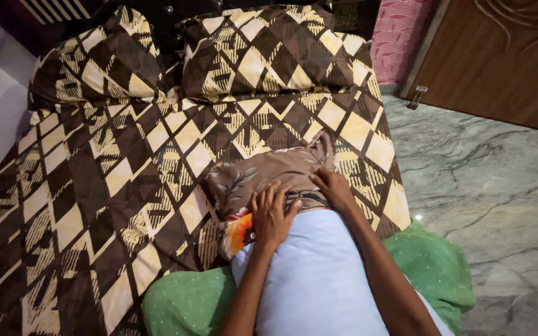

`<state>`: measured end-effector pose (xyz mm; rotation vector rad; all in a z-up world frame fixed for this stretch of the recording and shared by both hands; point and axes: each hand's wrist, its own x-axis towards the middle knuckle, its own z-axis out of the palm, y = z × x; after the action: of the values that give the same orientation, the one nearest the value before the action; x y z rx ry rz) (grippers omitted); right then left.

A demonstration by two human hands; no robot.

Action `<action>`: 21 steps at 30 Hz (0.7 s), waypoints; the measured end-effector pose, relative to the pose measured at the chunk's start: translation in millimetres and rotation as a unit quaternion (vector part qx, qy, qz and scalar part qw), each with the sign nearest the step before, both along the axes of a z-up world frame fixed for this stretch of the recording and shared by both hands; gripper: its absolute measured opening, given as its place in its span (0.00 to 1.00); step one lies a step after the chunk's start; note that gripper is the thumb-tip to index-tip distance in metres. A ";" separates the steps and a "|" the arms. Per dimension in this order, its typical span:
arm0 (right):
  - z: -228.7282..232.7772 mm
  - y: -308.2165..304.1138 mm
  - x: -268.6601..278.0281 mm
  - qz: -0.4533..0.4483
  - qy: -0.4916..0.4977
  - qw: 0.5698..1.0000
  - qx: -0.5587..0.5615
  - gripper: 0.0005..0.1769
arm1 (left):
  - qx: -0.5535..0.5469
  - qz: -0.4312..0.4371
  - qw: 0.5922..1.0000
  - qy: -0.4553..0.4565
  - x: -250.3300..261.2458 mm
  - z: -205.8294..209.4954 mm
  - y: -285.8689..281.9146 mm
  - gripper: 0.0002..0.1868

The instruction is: The person slides a patterned pillowcase over a pillow by hand, pulling the fabric down and adjusting the corners until the pillow is fully covered.

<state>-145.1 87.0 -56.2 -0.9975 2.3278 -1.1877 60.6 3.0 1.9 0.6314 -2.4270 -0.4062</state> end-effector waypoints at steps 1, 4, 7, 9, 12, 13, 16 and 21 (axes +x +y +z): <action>16.3 3.1 4.8 0.013 0.057 0.997 -0.049 0.20 | 0.002 0.000 1.000 -0.001 -0.5 0.7 0.3 0.27; 51.4 7.7 17.1 0.059 0.162 0.970 -0.171 0.20 | 0.000 0.002 1.000 -0.001 -3.6 -1.0 0.8 0.27; 50.7 -0.3 28.1 0.097 0.173 0.962 -0.188 0.18 | 0.002 0.009 1.000 0.006 -5.0 -7.0 -1.9 0.28; 36.0 -13.4 30.9 0.102 0.243 0.958 -0.116 0.11 | 0.023 0.011 1.000 0.014 -4.5 -10.4 -4.7 0.29; 14.4 -22.3 20.9 0.097 0.211 0.966 -0.110 0.09 | 0.015 0.018 1.000 0.015 -6.2 -12.0 -6.6 0.29; 7.3 -21.8 20.1 0.099 0.154 0.979 -0.092 0.10 | 0.017 0.016 1.000 0.011 -4.5 -13.3 -5.0 0.29; 0.4 -23.4 16.1 0.098 0.057 0.991 -0.068 0.13 | 0.025 0.010 1.000 0.008 -4.8 -12.4 -3.1 0.28; 24.1 -20.3 32.3 0.088 0.082 0.992 -0.022 0.17 | 0.014 0.012 0.999 0.049 2.5 -5.5 -1.7 0.30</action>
<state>-112.7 66.7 -32.0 -1.3321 2.2852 -1.1287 63.2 1.3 -3.6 0.6368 -2.3215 -0.4510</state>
